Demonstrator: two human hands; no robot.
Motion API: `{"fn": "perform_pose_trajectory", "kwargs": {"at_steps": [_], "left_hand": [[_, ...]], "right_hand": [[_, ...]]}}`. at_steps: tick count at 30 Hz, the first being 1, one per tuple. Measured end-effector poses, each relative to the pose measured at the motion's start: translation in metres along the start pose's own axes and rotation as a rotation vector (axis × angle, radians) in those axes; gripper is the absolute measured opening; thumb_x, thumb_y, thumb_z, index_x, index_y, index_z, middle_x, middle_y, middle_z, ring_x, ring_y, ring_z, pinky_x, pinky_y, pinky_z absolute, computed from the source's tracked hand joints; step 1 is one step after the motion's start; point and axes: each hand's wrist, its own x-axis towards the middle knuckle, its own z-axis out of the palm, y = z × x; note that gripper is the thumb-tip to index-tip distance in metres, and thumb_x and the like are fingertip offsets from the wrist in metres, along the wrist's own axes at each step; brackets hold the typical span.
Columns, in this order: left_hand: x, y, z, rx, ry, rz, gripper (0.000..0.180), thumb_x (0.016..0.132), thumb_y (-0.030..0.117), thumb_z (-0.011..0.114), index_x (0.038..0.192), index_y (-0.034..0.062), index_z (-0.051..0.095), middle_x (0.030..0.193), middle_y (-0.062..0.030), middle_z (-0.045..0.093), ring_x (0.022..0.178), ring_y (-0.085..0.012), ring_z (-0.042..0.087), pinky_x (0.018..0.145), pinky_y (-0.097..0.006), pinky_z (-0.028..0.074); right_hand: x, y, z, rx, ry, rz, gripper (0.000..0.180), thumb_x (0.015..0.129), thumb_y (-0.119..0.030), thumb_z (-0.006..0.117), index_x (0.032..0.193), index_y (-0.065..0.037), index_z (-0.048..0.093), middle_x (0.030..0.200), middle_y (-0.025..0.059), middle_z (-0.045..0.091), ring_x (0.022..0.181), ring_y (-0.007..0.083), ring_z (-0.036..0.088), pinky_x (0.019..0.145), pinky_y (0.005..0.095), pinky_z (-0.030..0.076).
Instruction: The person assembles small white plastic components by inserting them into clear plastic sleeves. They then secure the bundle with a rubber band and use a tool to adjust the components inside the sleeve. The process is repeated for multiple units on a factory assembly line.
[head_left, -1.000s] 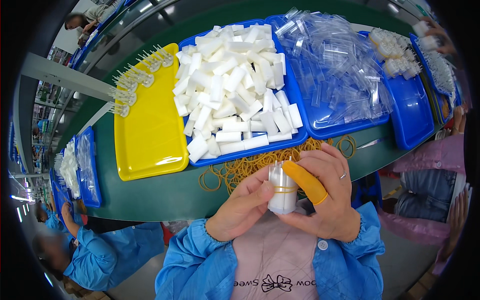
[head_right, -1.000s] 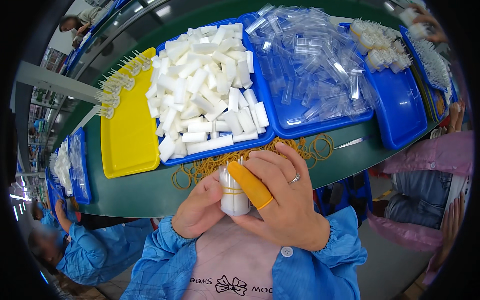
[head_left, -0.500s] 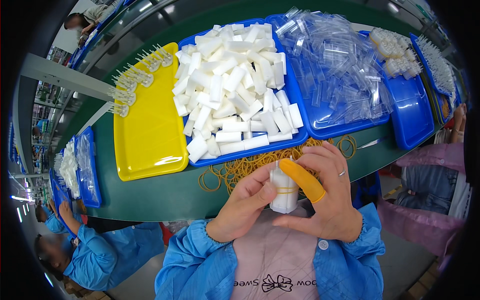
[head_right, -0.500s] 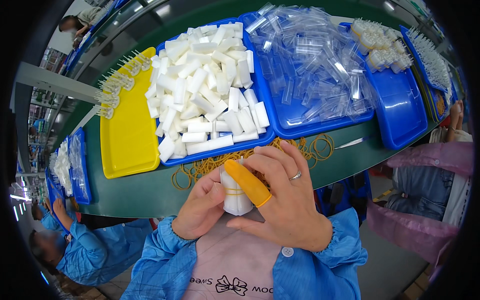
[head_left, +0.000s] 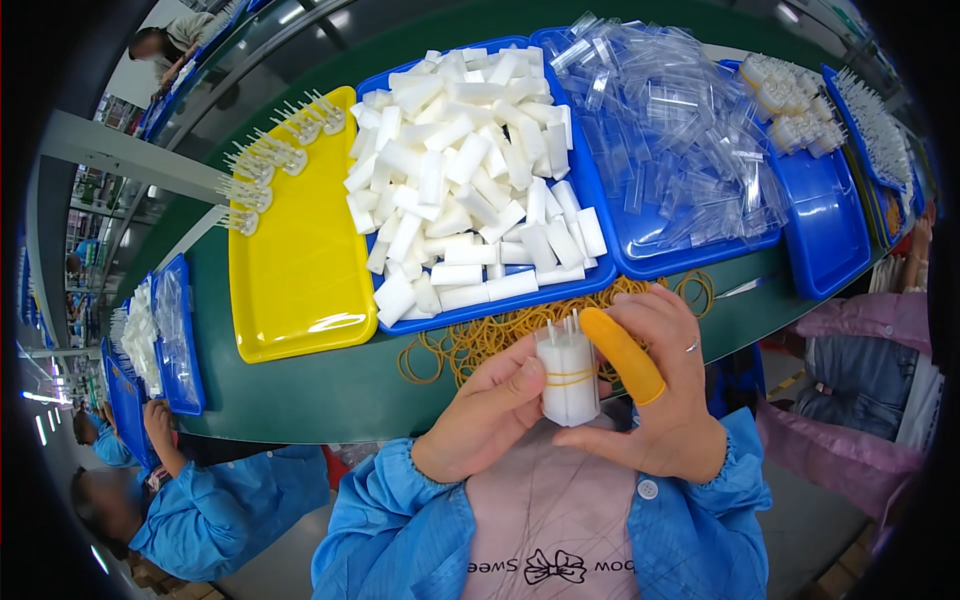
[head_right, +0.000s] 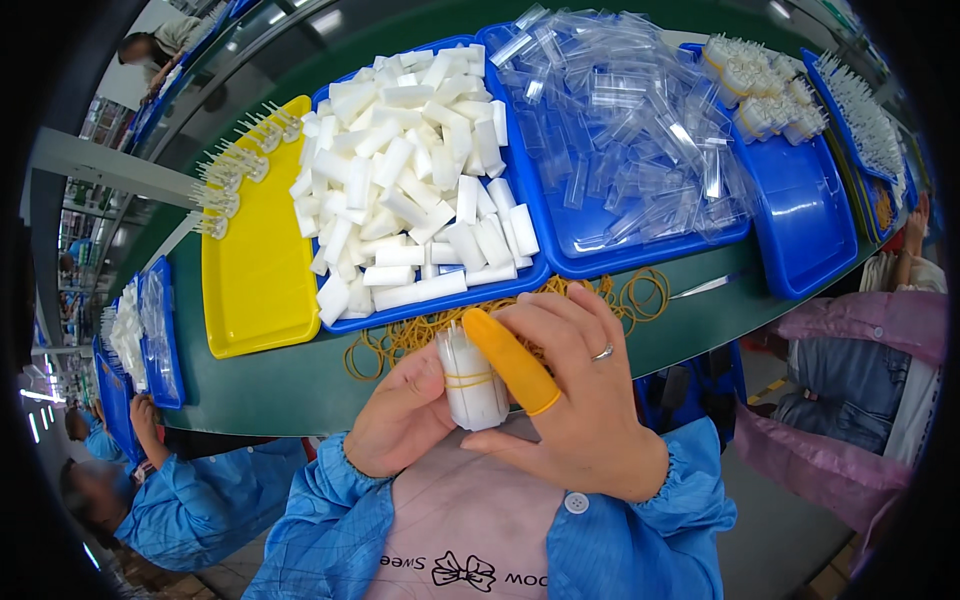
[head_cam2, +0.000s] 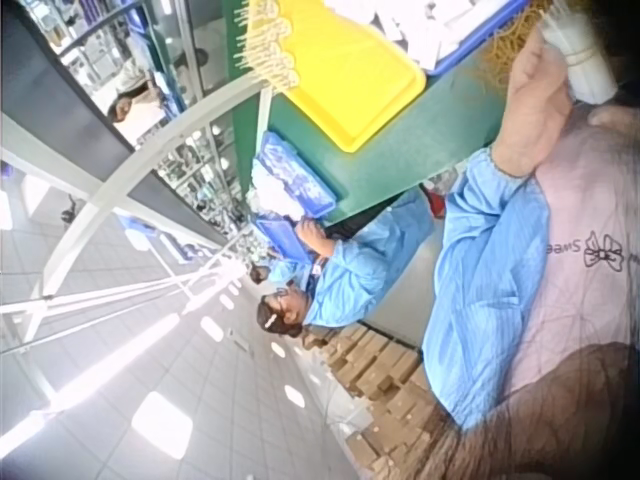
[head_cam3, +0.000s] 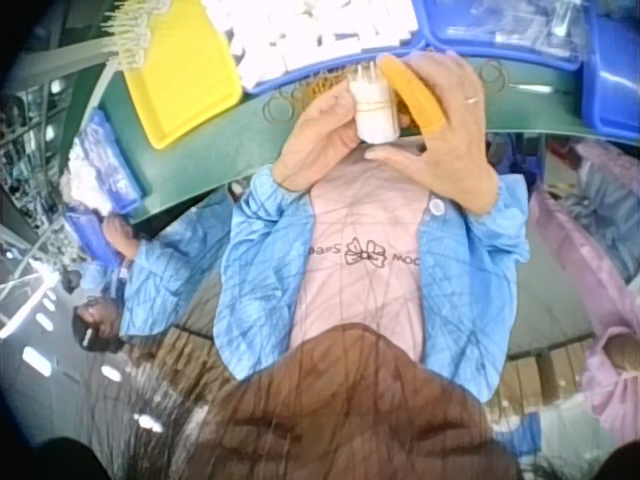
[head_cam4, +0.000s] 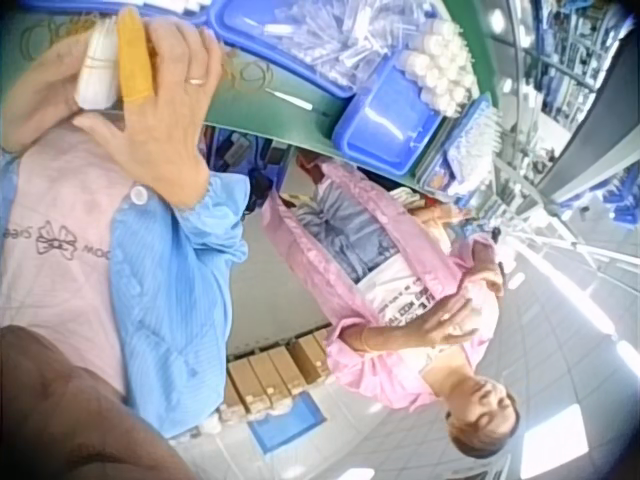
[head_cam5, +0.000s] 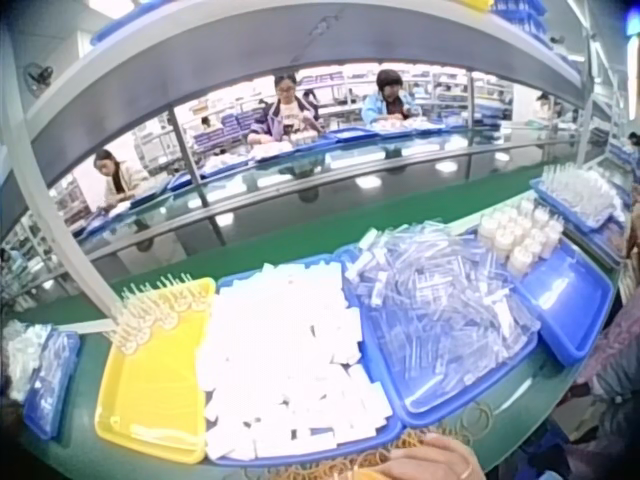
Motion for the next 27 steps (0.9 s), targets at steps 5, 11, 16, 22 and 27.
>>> {"fn": "perform_pose_trajectory", "kwargs": {"at_steps": [5,11,16,22,27], "left_hand": [[0.0,-0.002,0.0,-0.012,-0.049,-0.028,0.062,0.094,0.035,0.049,0.141,0.0019,0.026,0.13,-0.0108,0.046,0.12,-0.0228,0.047,0.102,-0.035,0.036],[-0.005,-0.008,0.0,0.339,0.082,0.147,0.076,0.086,0.038,0.063,0.142,0.0022,0.026,0.131,-0.0092,0.047,0.12,-0.0196,0.046,0.103,-0.034,0.034],[-0.006,-0.004,0.003,0.091,0.061,0.064,0.069,0.09,0.035,0.059,0.141,0.0015,0.028,0.133,-0.0086,0.046,0.122,-0.0182,0.044,0.105,-0.033,0.032],[-0.007,-0.007,0.004,0.247,0.084,0.103,0.059,0.095,0.03,0.05,0.141,0.0007,0.028,0.136,-0.0087,0.042,0.124,-0.0177,0.043,0.104,-0.033,0.032],[-0.008,-0.011,-0.007,0.362,0.063,0.19,0.061,0.093,0.031,0.054,0.14,0.0003,0.03,0.135,-0.007,0.042,0.123,-0.0156,0.042,0.102,-0.032,0.034]], "right_hand": [[-0.004,0.003,-0.004,-0.008,-0.043,-0.037,0.058,0.057,-0.027,0.079,0.109,-0.008,0.061,0.114,0.0056,0.051,0.109,0.0259,0.049,0.099,0.0506,0.033],[-0.004,-0.006,0.003,-0.155,0.037,-0.109,0.056,0.058,-0.023,0.078,0.109,-0.009,0.061,0.116,0.0047,0.052,0.113,0.0253,0.048,0.1,0.0501,0.033],[-0.003,-0.001,-0.006,0.072,-0.063,0.007,0.057,0.056,-0.023,0.078,0.11,-0.01,0.061,0.116,0.004,0.052,0.113,0.0245,0.048,0.1,0.0501,0.032],[-0.007,-0.004,-0.004,-0.069,-0.013,-0.089,0.056,0.056,-0.021,0.078,0.109,-0.011,0.062,0.115,0.0022,0.052,0.113,0.0241,0.048,0.101,0.0493,0.032],[-0.005,-0.008,-0.004,-0.093,-0.015,-0.07,0.055,0.058,-0.021,0.077,0.11,-0.012,0.062,0.115,0.001,0.052,0.113,0.0223,0.048,0.101,0.0491,0.032]]}}
